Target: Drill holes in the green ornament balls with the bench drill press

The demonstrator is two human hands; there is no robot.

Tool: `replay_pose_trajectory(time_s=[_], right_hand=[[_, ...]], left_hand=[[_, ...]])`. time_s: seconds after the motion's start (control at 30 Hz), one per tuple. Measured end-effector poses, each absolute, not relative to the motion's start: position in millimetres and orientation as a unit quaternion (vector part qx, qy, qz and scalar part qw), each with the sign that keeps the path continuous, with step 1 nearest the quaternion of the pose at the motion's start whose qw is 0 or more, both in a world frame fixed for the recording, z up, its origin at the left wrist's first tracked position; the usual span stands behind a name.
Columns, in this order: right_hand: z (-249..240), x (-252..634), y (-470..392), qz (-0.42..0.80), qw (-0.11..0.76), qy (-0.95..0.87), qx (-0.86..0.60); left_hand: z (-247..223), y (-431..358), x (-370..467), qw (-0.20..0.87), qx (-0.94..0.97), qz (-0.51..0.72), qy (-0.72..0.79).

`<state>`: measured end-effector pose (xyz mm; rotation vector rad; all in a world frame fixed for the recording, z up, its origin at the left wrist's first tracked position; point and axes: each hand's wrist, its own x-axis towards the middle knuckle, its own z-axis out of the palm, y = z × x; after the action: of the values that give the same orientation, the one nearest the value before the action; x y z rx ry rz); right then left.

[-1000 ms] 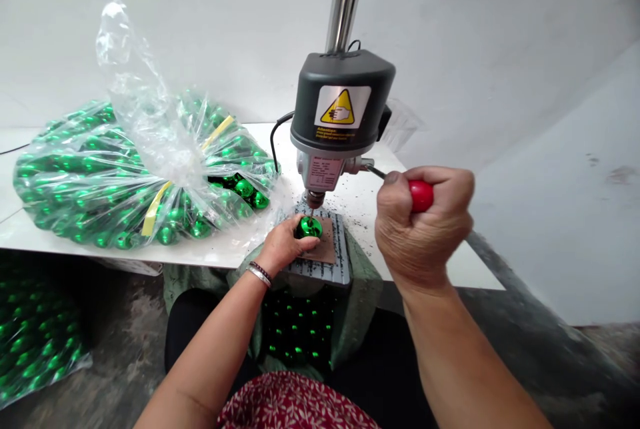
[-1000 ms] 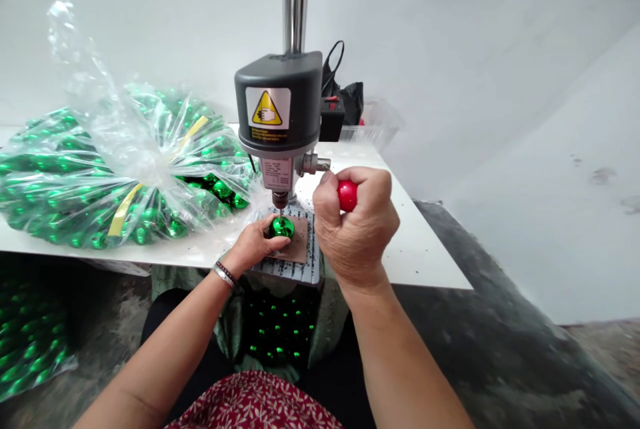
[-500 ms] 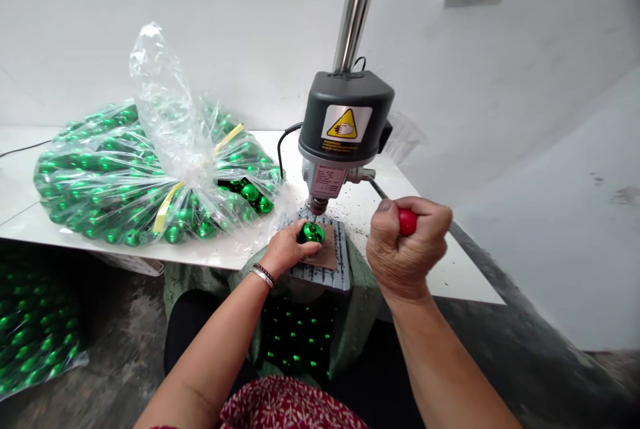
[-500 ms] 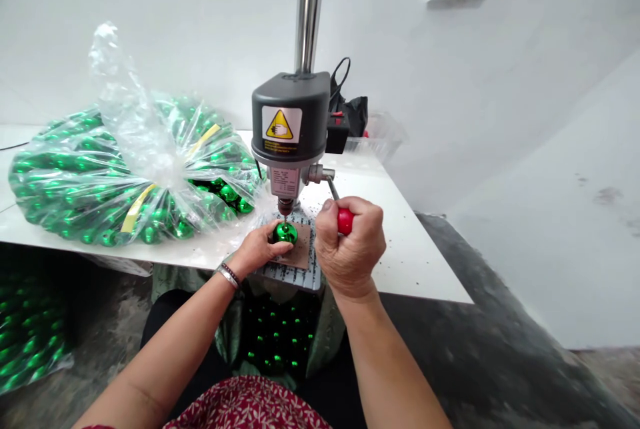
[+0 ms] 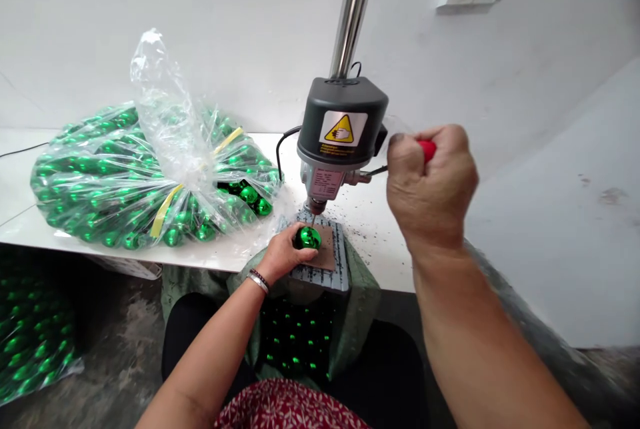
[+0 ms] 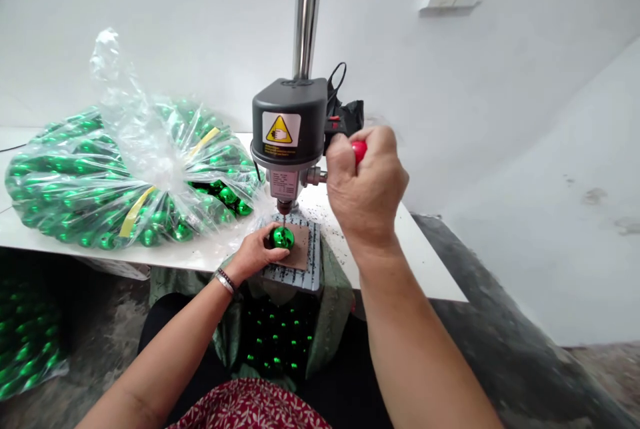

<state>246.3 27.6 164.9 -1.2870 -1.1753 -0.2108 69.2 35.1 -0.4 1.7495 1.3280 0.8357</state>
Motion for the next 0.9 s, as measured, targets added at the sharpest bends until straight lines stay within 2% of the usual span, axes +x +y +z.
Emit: replay_pose_trajectory(time_s=[0.13,0.3,0.37,0.47,0.53,0.6,0.73,0.9], right_hand=[[191.8,244.4,32.4,-0.045,0.602,-0.491,-0.629],[177.0,247.6,34.7,-0.084,0.609,-0.517,-0.595],[168.2,251.1,37.9,-0.107,0.621,-0.532,-0.565],[162.2,254.4,41.0,-0.108,0.620,-0.530,-0.569],[162.0,254.9,41.0,-0.101,0.620,-0.528,-0.571],[162.6,254.6,40.2,-0.100,0.626,-0.529,-0.564],[163.7,253.4,38.5,-0.094,0.632,-0.532,-0.556],[165.3,252.5,36.5,-0.064,0.624,-0.538,-0.563]], left_hand=[[5.8,16.9,51.3,0.419,0.707,0.322,0.469],[12.0,7.6,19.3,0.440,0.765,0.266,0.386],[15.6,18.0,9.9,0.387,0.754,0.291,0.445],[26.3,49.8,1.3,0.191,0.703,0.332,0.599],[36.3,75.0,-1.5,0.054,0.687,0.294,0.663],[45.5,96.3,-2.1,-0.020,0.689,0.210,0.693],[53.4,116.9,1.4,-0.049,0.696,0.051,0.715],[48.7,119.0,4.7,-0.059,0.682,0.011,0.729]])
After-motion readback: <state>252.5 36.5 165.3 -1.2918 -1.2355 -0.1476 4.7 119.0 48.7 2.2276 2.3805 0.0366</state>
